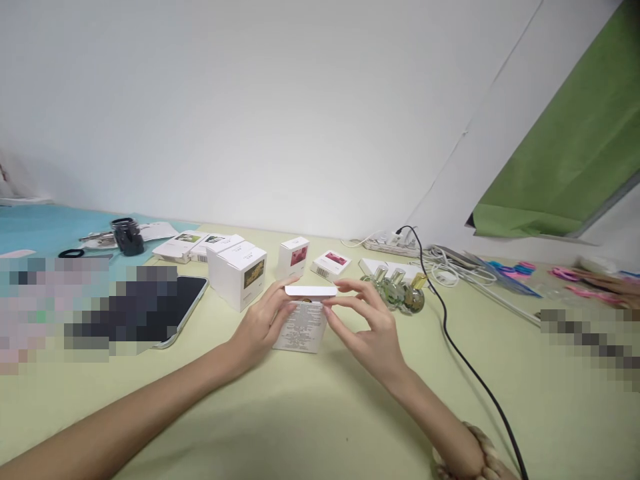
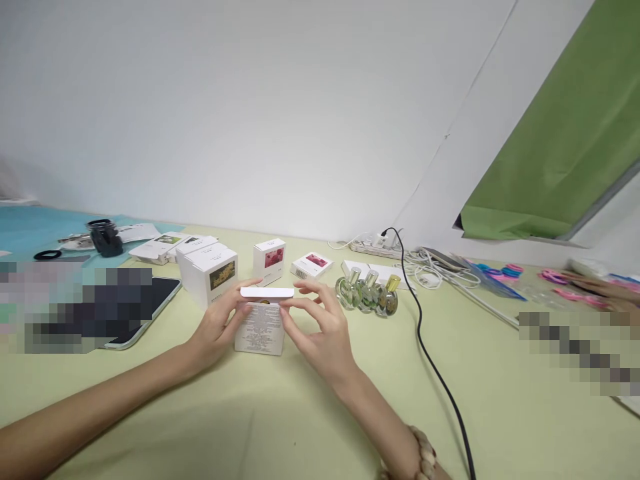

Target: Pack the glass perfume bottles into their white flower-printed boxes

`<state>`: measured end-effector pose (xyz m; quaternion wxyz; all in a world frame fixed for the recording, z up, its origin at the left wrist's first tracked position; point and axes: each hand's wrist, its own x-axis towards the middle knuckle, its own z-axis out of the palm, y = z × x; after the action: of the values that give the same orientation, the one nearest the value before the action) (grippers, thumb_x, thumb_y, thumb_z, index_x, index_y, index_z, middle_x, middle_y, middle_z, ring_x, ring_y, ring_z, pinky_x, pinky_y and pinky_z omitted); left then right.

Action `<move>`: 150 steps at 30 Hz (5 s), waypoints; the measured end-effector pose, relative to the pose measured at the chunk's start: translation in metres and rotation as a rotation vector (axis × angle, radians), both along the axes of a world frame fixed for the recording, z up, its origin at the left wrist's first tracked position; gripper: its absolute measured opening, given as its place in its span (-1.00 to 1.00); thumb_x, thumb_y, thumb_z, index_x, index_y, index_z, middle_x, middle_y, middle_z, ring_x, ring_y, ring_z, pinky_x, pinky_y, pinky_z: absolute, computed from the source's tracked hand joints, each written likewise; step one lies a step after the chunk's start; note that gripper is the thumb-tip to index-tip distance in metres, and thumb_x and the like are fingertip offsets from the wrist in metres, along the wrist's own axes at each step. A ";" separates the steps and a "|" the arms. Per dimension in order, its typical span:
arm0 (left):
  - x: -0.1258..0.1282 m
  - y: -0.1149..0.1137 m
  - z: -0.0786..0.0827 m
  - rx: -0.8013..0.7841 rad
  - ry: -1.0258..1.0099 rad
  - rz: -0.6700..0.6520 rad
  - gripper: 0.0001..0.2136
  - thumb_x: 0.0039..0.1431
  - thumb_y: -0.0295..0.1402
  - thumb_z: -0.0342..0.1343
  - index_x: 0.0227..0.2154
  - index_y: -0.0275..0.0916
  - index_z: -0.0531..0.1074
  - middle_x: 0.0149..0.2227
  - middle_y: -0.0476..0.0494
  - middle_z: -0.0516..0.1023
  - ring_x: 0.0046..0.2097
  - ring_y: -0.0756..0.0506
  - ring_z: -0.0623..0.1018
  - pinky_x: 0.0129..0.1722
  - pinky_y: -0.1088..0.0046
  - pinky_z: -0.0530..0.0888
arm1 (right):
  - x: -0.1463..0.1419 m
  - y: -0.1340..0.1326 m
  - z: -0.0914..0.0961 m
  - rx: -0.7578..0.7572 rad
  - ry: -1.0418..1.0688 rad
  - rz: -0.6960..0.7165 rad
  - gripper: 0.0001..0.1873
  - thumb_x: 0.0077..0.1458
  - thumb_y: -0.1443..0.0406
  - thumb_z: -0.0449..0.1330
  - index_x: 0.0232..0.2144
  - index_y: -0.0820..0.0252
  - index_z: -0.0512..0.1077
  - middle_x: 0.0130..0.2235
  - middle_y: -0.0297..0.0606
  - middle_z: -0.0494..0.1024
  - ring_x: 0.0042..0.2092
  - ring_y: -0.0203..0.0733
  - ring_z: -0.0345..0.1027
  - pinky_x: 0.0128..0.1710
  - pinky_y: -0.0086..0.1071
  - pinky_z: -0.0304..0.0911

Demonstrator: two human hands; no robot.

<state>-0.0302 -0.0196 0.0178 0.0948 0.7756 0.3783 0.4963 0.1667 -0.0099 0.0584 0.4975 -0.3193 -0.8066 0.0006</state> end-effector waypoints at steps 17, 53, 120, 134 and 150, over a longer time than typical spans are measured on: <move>0.005 -0.008 0.010 -0.193 -0.195 -0.025 -0.68 0.23 -0.29 -0.14 0.03 -0.16 0.25 0.07 -0.16 0.31 0.03 -0.10 0.36 -0.06 0.36 0.37 | -0.009 -0.004 -0.012 -0.192 0.233 -0.064 -0.73 -0.01 0.29 0.19 -0.19 0.11 0.36 -0.24 -0.23 0.43 -0.29 -0.22 0.33 -0.39 -0.34 0.30; -0.002 -0.001 0.004 0.373 0.228 0.269 -0.77 0.12 -0.33 0.05 -0.15 -0.17 0.27 0.13 -0.21 0.20 0.07 -0.12 0.33 -0.09 0.35 0.40 | -0.008 0.007 0.007 -0.339 0.080 0.223 -0.80 0.08 0.27 0.12 -0.23 0.06 0.48 -0.19 -0.28 0.50 -0.16 -0.21 0.37 -0.25 -0.34 0.41; 0.066 0.134 0.060 -0.243 0.788 0.684 -0.48 -0.11 -0.22 0.11 -0.07 -0.35 0.18 -0.05 -0.44 0.25 0.01 -0.33 0.29 -0.07 0.16 0.17 | -0.013 0.122 -0.061 -0.393 -0.423 -0.500 -0.35 -0.05 0.17 0.09 0.11 0.23 0.12 0.12 0.00 0.16 0.17 0.15 -0.14 0.10 0.15 -0.32; -0.013 0.042 0.078 -0.016 0.598 0.889 -0.51 0.09 0.00 -0.10 -0.01 -0.21 0.24 -0.14 -0.29 0.28 -0.03 -0.28 0.29 -0.06 0.14 0.20 | -0.018 0.108 -0.039 -0.046 -0.061 -0.511 -0.53 0.05 0.50 -0.14 0.04 0.23 0.15 0.00 -0.10 0.25 0.07 -0.10 0.04 0.10 -0.20 -0.15; -0.039 0.002 0.042 -0.261 0.440 0.797 -0.66 0.04 -0.02 -0.08 -0.29 -0.19 0.25 -0.53 -0.06 0.45 -0.44 -0.15 0.49 -0.49 0.45 0.28 | -0.079 0.055 -0.046 -0.234 0.089 0.090 -0.45 -0.05 0.36 0.04 0.05 0.20 0.11 -0.02 -0.13 0.26 0.04 -0.13 0.10 0.06 -0.22 0.06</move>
<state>-0.0692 -0.0173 0.0599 -0.0887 0.6384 0.7166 0.2664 0.0880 0.0448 0.0127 0.4915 -0.3383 -0.7917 0.1313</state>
